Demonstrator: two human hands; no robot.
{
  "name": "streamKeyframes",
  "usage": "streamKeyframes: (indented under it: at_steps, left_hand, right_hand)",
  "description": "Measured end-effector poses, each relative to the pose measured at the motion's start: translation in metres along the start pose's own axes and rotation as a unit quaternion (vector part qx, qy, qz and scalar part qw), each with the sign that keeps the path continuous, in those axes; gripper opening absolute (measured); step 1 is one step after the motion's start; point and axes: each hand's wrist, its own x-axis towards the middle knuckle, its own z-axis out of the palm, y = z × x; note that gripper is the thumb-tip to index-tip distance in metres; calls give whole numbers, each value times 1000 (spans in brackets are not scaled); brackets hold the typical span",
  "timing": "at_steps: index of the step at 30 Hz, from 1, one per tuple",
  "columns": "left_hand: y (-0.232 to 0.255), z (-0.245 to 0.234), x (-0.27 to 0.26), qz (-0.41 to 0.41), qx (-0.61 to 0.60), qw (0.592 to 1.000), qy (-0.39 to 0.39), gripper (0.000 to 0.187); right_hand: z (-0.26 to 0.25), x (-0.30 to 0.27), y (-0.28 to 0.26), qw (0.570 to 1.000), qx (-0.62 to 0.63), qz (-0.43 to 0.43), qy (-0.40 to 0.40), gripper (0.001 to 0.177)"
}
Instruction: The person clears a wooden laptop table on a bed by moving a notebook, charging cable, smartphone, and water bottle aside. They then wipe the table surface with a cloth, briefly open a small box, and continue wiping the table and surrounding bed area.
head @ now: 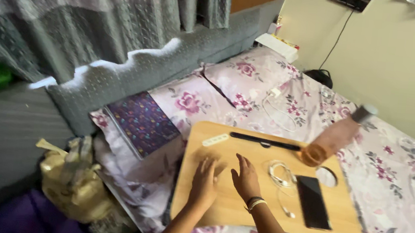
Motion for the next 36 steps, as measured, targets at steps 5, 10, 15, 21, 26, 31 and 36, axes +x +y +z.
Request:
streamKeyframes:
  at_steps: [5, 10, 15, 21, 26, 31, 36]
  left_hand:
    - [54, 54, -31, -73, 14, 996, -40, 56]
    - [82, 84, -59, -96, 24, 993, -68, 57]
    - [95, 89, -55, -92, 47, 991, -87, 54]
    - [98, 93, -38, -77, 34, 992, -98, 54]
    - [88, 101, -43, -90, 20, 991, -100, 54]
    - [95, 77, -33, -76, 5, 995, -70, 45]
    - [142, 29, 3, 53, -51, 997, 9, 36]
  right_hand:
    - [-46, -21, 88, 998, -19, 61, -16, 53]
    - [-67, -28, 153, 992, -125, -6, 14, 47]
    - [-67, -19, 173, 995, -99, 23, -7, 51]
    - [-66, -8, 152, 981, -166, 66, -80, 27]
    - [-50, 3, 154, 968, -244, 41, -34, 24]
    - [-50, 6, 169, 994, -103, 11, -22, 14]
    - [-84, -4, 136, 937, 335, 43, -87, 41]
